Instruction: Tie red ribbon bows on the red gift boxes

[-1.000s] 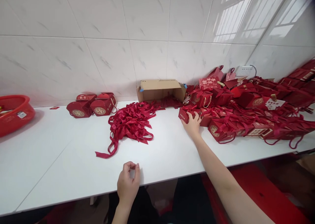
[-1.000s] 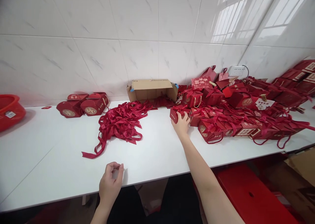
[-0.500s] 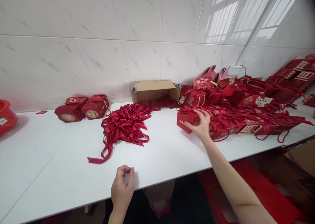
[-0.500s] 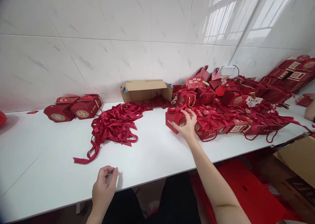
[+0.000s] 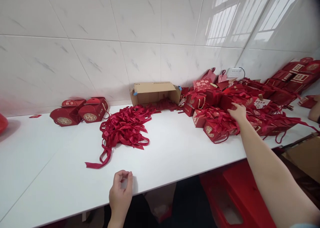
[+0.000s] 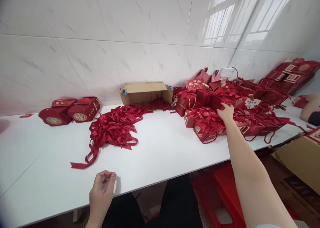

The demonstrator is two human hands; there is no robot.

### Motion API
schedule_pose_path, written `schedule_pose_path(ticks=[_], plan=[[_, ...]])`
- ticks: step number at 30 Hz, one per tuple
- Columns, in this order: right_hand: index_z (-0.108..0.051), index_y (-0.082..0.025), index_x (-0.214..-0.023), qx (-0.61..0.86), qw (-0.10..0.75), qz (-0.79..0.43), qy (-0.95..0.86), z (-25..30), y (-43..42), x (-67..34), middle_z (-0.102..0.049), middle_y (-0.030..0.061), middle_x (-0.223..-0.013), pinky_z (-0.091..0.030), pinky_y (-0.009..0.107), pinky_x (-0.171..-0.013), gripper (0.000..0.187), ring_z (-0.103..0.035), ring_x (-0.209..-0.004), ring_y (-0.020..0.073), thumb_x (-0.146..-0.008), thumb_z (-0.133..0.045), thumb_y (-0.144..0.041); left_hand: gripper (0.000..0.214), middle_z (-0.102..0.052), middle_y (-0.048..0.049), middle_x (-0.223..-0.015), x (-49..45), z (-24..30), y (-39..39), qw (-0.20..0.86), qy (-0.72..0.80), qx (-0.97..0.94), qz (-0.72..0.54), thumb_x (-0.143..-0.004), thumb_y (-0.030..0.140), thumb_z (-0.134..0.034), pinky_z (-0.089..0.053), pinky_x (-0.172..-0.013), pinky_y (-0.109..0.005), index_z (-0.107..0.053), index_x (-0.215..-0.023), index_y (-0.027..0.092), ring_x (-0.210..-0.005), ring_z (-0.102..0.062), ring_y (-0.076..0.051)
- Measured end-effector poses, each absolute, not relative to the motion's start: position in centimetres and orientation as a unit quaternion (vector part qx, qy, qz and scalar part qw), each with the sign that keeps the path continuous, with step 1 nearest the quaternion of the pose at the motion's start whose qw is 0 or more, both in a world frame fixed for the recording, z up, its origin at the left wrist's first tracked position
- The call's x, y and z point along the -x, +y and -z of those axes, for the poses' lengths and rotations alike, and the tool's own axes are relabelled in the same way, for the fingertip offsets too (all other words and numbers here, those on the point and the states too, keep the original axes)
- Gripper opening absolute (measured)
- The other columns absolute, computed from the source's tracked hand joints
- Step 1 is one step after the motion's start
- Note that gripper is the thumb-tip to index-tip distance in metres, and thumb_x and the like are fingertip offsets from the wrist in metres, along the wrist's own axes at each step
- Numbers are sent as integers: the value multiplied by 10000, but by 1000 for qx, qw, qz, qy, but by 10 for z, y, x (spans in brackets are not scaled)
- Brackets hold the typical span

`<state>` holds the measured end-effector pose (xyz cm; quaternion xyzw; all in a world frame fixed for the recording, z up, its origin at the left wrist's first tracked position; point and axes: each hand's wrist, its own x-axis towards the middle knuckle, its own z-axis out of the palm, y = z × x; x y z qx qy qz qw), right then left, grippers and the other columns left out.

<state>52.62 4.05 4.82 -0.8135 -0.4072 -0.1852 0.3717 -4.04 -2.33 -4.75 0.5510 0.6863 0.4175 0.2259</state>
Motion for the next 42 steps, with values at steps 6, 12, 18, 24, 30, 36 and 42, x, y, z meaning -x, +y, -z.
schedule_pose_path(ticks=[6, 12, 18, 24, 30, 36, 42], plan=[[-606, -117, -1141, 794, 408, 164, -420, -31, 34, -490, -454, 192, -1284, -325, 445, -1015, 425, -391, -1244, 293, -756, -554, -290, 300, -636, -19, -796, 37, 44, -25, 223, 691, -547, -417, -762, 537, -463, -445, -667, -299, -495, -795, 240, -771, -601, -213], [-647, -139, -1081, 745, 417, 162, -496, -41, 61, -457, -396, 174, -1344, -322, 410, -1036, 379, -406, -1244, 279, -755, -554, -307, 304, -654, -30, -804, 44, 49, -22, 223, 686, -566, -400, -751, 535, -481, -455, -647, -299, -501, -798, 235, -780, -619, -224], [-413, -84, -1338, 795, 400, 133, -436, -72, 116, -497, -263, 238, -1402, -343, 436, -992, 676, -408, -1234, 329, -719, -606, -274, 316, -649, -18, -767, 41, 48, -23, 209, 695, -555, -407, -754, 551, -462, -449, -639, -289, -504, -778, 239, -774, -621, -219], [-480, -64, -1277, 809, 317, 107, -482, -74, 147, -528, -519, 205, -1221, -342, 429, -1000, 671, -455, -1181, 315, -669, -683, -264, 277, -661, -11, -805, 39, 43, -22, 220, 726, -542, -361, -743, 521, -484, -445, -622, -280, -507, -792, 250, -805, -630, -226], [-608, -26, -1126, 836, 317, 131, -429, -60, 147, -530, -567, 236, -1135, -385, 446, -953, 386, -528, -1085, 322, -766, -534, -146, 275, -658, -6, -793, 45, 53, -16, 204, 734, -552, -339, -748, 524, -493, -444, -595, -272, -511, -800, 254, -761, -632, -215], [-603, 34, -1105, 853, 322, 151, -381, -69, 138, -536, -535, 280, -1119, -405, 467, -915, 386, -539, -1042, 353, -766, -519, -130, 287, -662, -9, -816, 50, 61, -13, 206, 738, -560, -315, -743, 529, -510, -445, -580, -259, -517, -811, 251, -777, -634, -213], [-600, 12, -1079, 862, 325, 150, -360, -80, 133, -543, -501, 267, -1146, -417, 459, -907, 349, -546, -1041, 344, -757, -536, -107, 236, -642, 3, -786, 37, 45, -17, 200, 756, -532, -324, -784, 482, -470, -416, -612, -260, -505, -801, 250, -745, -609, -191]])
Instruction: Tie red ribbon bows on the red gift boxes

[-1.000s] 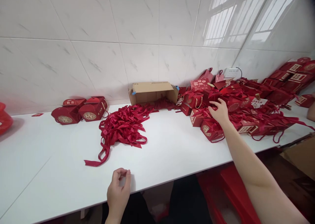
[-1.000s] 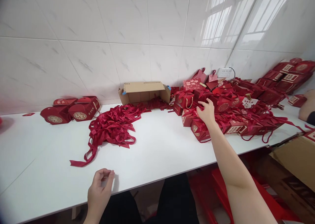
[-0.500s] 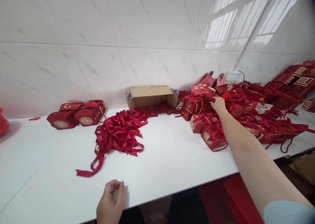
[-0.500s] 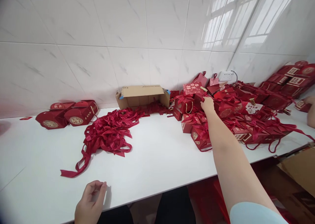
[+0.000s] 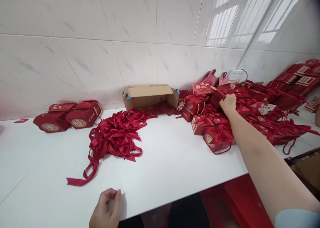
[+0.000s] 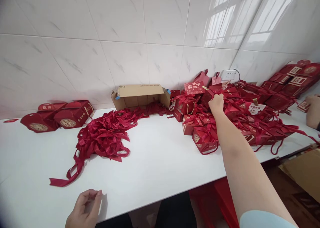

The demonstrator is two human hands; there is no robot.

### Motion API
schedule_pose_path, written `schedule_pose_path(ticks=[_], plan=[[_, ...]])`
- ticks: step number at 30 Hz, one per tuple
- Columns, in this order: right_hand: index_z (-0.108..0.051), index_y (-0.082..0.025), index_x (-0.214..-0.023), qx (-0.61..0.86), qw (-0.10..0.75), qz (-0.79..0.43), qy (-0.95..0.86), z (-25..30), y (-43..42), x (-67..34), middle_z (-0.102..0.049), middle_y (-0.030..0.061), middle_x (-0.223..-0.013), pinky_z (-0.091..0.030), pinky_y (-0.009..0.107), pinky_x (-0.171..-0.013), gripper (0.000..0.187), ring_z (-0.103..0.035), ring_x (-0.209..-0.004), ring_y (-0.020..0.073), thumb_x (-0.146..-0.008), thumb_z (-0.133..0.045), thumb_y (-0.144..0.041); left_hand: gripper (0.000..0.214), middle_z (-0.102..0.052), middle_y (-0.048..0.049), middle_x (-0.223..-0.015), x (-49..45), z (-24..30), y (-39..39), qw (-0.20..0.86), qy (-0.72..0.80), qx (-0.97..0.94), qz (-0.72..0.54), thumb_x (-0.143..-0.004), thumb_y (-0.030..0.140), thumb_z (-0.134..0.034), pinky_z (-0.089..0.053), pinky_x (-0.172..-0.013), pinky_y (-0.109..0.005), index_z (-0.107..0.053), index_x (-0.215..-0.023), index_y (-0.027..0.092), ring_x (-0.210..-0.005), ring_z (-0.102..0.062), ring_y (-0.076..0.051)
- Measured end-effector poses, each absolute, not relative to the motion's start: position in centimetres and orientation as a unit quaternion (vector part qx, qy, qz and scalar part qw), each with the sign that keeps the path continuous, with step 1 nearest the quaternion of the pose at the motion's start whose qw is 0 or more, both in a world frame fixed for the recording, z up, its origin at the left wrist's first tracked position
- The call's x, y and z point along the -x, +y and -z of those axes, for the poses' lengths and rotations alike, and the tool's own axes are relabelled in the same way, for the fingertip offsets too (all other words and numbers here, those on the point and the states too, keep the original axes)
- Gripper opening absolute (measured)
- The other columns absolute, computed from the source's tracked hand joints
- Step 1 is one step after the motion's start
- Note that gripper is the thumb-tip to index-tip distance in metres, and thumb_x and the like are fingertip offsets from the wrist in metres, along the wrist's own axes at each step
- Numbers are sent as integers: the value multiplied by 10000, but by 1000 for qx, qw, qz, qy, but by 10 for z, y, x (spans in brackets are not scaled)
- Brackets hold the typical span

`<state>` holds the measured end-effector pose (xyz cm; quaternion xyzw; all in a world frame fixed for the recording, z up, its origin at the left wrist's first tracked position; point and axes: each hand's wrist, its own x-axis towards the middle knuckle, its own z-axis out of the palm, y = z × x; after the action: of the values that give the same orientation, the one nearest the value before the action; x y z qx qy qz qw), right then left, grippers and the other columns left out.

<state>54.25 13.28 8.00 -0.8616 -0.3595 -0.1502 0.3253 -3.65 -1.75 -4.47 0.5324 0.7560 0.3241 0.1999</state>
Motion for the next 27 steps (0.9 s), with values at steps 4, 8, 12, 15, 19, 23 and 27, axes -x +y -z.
schedule_pose_path(ticks=[4, 8, 12, 15, 19, 23, 27], plan=[[-495, -1, -1214, 869, 336, 139, -336, -83, 136, -542, -369, 300, -1284, -410, 465, -916, 493, -546, -1060, 352, -732, -550, -84, 221, -637, 3, -814, 34, 39, -18, 222, 760, -528, -306, -771, 472, -487, -412, -630, -268, -500, -803, 254, -778, -604, -198], [-318, -59, -1364, 842, 371, 149, -362, -83, 147, -517, -146, 289, -1427, -319, 528, -987, 651, -407, -1218, 387, -779, -557, -212, 219, -637, 5, -836, 34, 39, -17, 225, 760, -527, -307, -768, 471, -494, -415, -652, -271, -498, -805, 256, -815, -605, -204], [-455, -147, -1286, 782, 382, 78, -487, -73, 161, -477, -333, 210, -1352, -230, 538, -1044, 602, -322, -1273, 358, -819, -494, -525, 224, -632, 3, -788, 31, 40, -19, 196, 751, -538, -328, -786, 477, -470, -407, -621, -265, -501, -796, 256, -752, -600, -197], [-472, -220, -1287, 766, 376, 9, -521, -56, 168, -455, -271, 162, -1386, -312, 464, -1027, 771, -385, -1232, 345, -643, -657, -602, 218, -634, 0, -767, 31, 40, -20, 182, 742, -552, -335, -786, 470, -475, -404, -600, -258, -499, -788, 253, -727, -600, -195], [-415, -218, -1335, 765, 403, 11, -503, -43, 168, -442, -166, 134, -1377, -312, 407, -1049, 857, -359, -1249, 323, -579, -744, -452, 221, -636, 1, -771, 36, 42, -19, 192, 733, -560, -336, -781, 471, -479, -408, -607, -256, -497, -786, 251, -752, -607, -197], [-437, -230, -1312, 751, 437, 44, -493, -62, 163, -450, -175, 110, -1335, -273, 398, -1074, 765, -299, -1280, 306, -618, -714, -391, 232, -643, 7, -789, 39, 45, -19, 209, 735, -558, -322, -766, 483, -493, -407, -593, -254, -507, -786, 253, -731, -609, -190], [-403, -209, -1332, 772, 446, 105, -441, -90, 155, -476, -102, 147, -1390, -247, 445, -1068, 782, -323, -1258, 321, -636, -716, -377, 234, -647, 10, -796, 41, 48, -18, 207, 741, -550, -326, -757, 486, -500, -422, -600, -253, -506, -787, 255, -754, -617, -193]])
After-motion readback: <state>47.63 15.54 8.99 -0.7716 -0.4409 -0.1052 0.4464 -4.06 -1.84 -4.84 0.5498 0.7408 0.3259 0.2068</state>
